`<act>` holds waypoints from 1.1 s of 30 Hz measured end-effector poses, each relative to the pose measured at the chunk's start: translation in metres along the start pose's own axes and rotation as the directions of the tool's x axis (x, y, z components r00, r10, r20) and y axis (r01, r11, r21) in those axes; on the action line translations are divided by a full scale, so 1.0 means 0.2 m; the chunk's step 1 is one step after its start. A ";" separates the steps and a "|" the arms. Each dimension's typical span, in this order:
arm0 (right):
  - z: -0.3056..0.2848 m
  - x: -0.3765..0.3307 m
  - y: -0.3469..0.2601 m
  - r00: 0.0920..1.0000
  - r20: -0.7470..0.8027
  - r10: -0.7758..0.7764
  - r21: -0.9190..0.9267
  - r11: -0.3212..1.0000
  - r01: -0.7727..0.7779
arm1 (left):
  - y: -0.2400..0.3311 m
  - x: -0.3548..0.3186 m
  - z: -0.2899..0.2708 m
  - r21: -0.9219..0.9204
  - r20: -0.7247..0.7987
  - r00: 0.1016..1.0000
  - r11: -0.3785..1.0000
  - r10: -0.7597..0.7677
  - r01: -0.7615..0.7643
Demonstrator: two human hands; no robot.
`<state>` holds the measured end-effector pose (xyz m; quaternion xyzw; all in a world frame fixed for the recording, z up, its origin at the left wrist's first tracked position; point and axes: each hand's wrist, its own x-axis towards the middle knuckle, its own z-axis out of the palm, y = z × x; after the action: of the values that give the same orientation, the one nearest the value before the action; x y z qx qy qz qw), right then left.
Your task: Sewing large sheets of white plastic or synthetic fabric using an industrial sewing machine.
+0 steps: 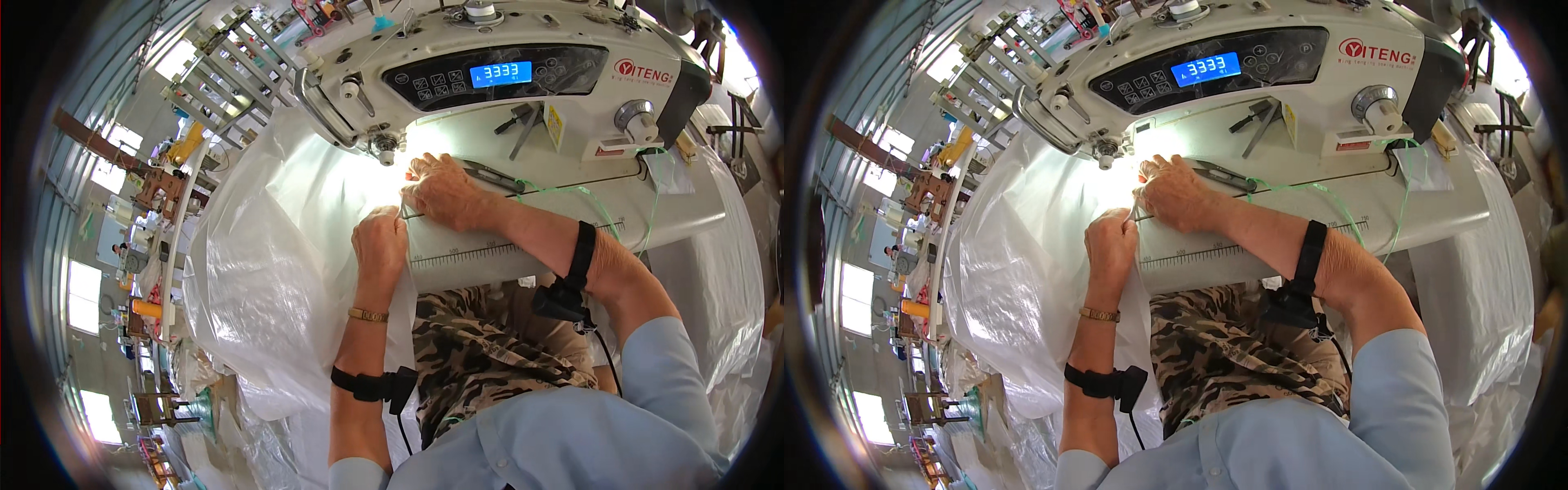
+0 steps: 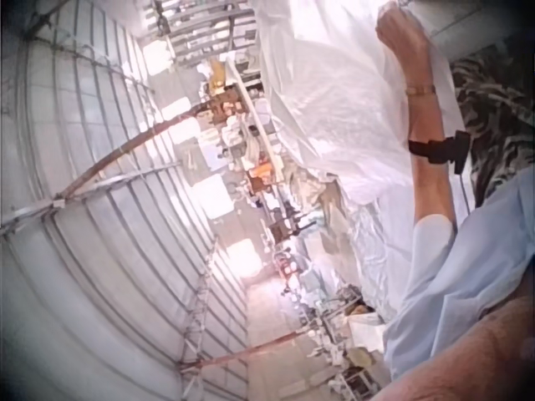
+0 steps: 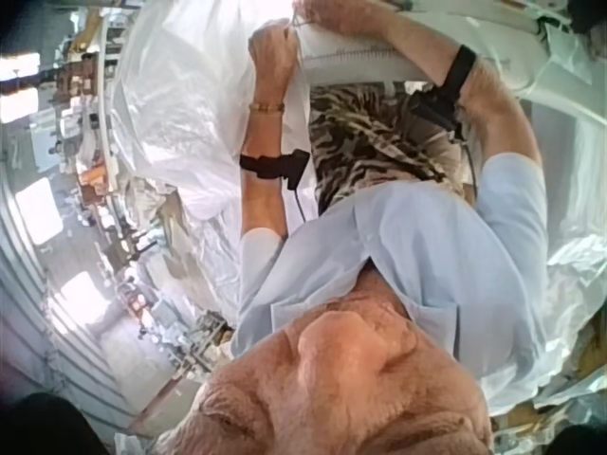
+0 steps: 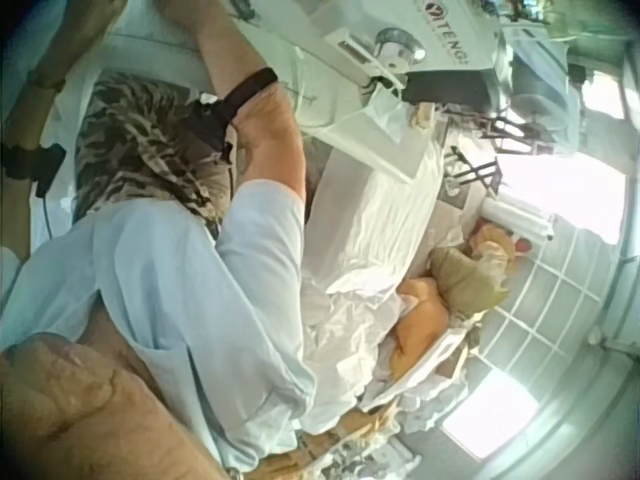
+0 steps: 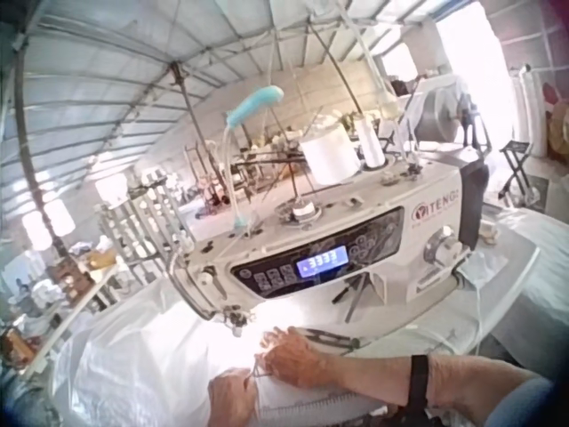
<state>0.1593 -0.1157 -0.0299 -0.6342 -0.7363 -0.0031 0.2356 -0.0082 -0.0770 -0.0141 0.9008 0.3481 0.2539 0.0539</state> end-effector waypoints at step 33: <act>0.00 0.03 0.02 0.992 -0.085 -0.093 -0.052 0.995 0.088 | 0.04 -0.12 0.07 0.009 -0.275 0.960 0.999 0.046 -0.045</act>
<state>0.1625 -0.1099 -0.0293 -0.6049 -0.7531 -0.0591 0.2517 -0.0115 -0.0980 -0.0350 0.8646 0.3317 0.3774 -0.0019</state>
